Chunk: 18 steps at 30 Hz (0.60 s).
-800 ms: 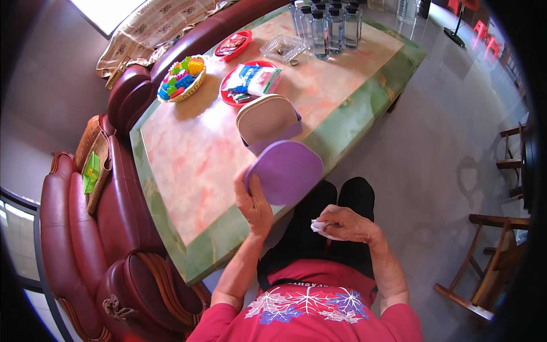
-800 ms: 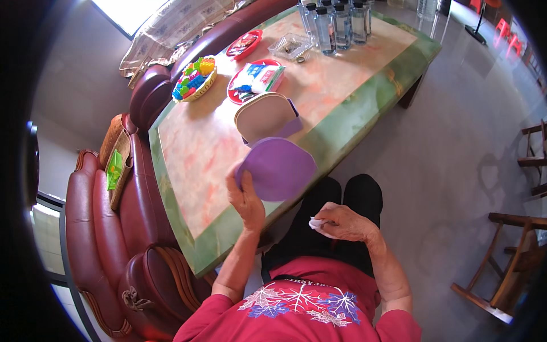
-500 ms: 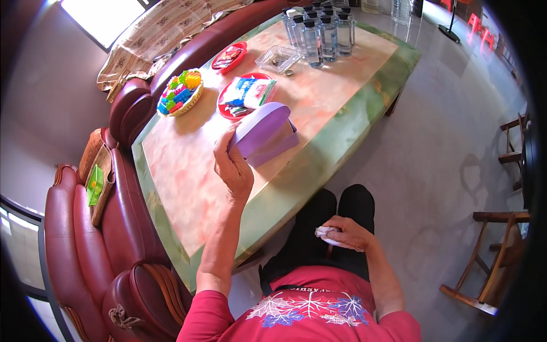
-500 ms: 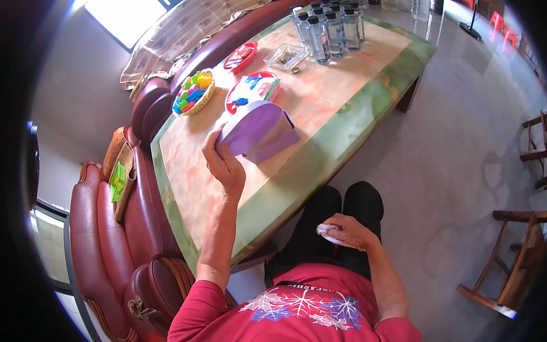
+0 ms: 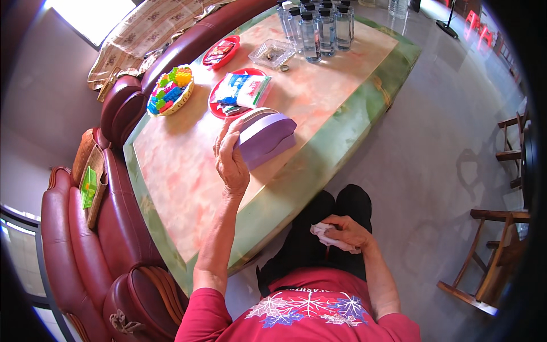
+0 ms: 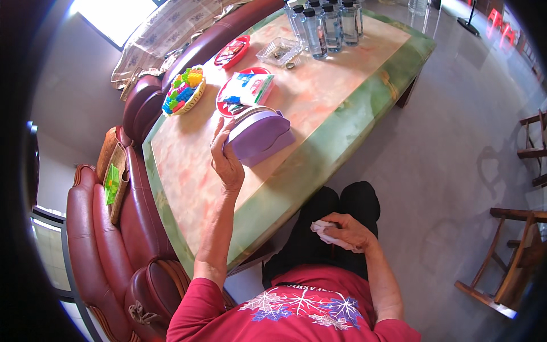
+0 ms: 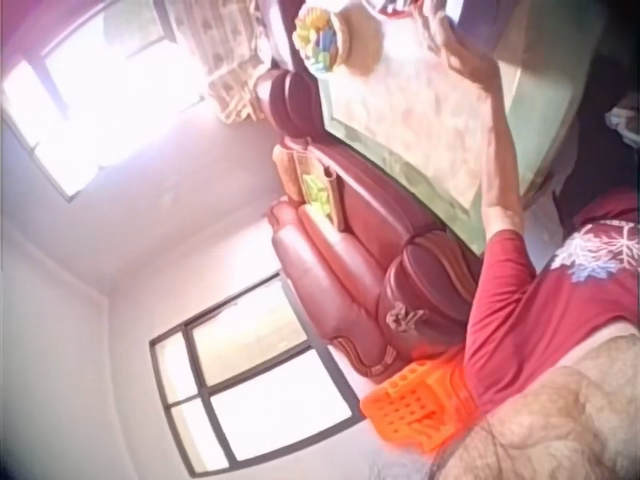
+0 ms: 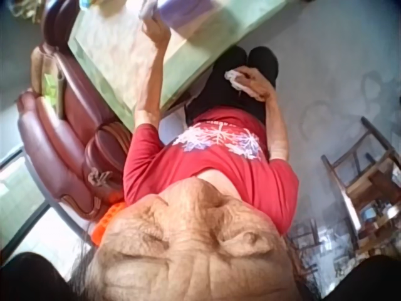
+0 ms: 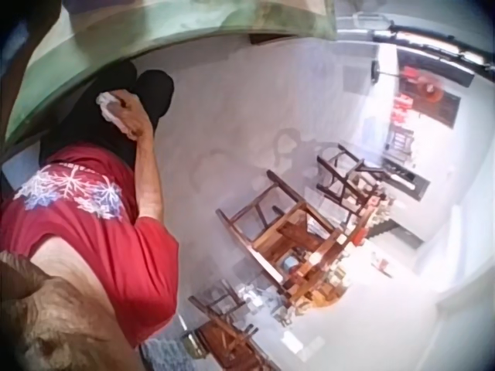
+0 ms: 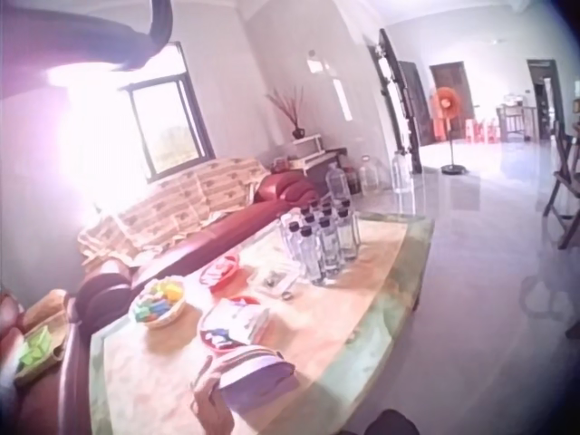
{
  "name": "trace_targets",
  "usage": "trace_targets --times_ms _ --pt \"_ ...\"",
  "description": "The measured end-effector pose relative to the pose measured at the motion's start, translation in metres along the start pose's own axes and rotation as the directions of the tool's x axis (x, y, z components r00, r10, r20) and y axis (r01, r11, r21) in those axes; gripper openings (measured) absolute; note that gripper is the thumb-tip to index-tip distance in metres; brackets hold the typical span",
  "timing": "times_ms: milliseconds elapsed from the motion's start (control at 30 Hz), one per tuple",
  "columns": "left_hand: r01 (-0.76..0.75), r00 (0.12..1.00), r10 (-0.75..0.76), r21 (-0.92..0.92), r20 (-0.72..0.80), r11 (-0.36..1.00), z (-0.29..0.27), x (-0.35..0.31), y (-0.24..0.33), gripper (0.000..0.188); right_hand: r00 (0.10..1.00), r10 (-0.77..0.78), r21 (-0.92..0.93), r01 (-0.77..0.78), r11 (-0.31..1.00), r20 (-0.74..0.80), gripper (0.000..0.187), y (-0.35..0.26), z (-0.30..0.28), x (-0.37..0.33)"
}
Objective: The person sits on the floor and wipes multiple small sealed packets with a white cloth. They pick up packets from a red plate and the floor surface, wipe each one individually, and place them back into the plate.
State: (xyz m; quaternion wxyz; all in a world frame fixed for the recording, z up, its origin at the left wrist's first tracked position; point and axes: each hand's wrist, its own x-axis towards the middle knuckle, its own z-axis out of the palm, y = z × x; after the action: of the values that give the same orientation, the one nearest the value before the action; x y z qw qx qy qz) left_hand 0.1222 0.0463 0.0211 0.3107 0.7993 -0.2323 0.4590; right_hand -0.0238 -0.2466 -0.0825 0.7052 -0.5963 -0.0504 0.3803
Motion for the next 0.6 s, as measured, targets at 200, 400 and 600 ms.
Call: trace_targets --times_ms 200,400,600 --pt "-0.109 0.994 0.110 -0.007 0.027 0.994 0.000 0.011 0.003 0.018 1.000 0.011 0.051 -0.011 0.999 0.001 0.032 0.001 -0.002 0.001" --pt "-0.007 0.997 -0.001 0.120 0.073 0.993 -0.001 -0.007 -0.008 0.027 0.998 0.052 0.135 -0.049 0.990 -0.019 0.035 -0.004 0.001 0.001" --pt "0.531 0.847 -0.523 0.135 -0.095 0.836 0.000 -0.022 -0.003 0.082 0.999 0.020 0.149 -0.016 0.989 -0.026 0.036 -0.002 -0.002 0.003"
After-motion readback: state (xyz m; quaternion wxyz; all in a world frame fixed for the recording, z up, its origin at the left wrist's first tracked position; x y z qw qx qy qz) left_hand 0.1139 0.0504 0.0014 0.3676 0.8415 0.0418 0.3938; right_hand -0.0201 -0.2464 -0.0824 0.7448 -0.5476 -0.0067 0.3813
